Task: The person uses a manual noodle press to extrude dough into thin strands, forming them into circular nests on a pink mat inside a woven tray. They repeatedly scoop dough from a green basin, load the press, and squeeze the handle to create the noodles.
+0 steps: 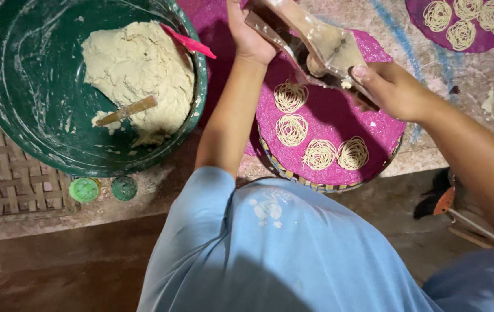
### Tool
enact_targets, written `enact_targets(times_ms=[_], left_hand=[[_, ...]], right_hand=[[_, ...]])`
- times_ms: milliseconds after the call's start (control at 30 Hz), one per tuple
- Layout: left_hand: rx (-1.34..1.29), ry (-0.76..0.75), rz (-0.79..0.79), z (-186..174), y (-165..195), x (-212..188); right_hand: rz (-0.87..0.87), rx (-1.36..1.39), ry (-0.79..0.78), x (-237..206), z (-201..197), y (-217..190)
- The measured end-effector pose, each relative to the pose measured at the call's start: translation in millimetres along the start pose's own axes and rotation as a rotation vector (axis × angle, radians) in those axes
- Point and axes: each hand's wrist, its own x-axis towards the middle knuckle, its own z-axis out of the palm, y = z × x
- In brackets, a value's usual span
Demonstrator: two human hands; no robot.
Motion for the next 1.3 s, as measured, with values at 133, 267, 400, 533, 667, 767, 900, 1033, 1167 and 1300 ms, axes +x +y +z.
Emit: enact_targets(times_ms=[133,267,400,533,667,767,900,1033,1167,1300], left_hand=[[0.594,0.166,-0.289,-15,-6,-20],[1.128,0.219,-0.545,-33,-16,-44],[1.418,0.081,-0.399,-41,-10,-67],[1.988,-0.206,0.121,-48,1,-112],[1.257,-0.242,-0.010,-39,-10,-107],[0.304,-0.272,-0.150,-20,-33,-83],[-0.140,-0.399,-0.175,6,-77,-63],[-0.195,-0.341,-0.153,13,-92,-47],[-0.190,-0.283,-0.147,5,-90,-45],[-0.186,-0.213,-0.128,4,-102,-48]], right_hand=[[-0.044,0.073,-0.043,0,5,7],[-0.046,0.189,-0.006,5,11,10],[-0.064,0.224,0.049,9,18,12],[-0.135,0.288,0.053,-9,15,32],[-0.169,0.194,-0.014,-43,15,53],[-0.052,0.179,-0.215,-66,21,61],[0.247,0.251,-0.199,-90,12,62],[0.337,-0.164,0.054,-92,15,59],[0.132,-0.073,0.123,-88,29,58],[0.258,-0.147,-0.004,-90,18,53]])
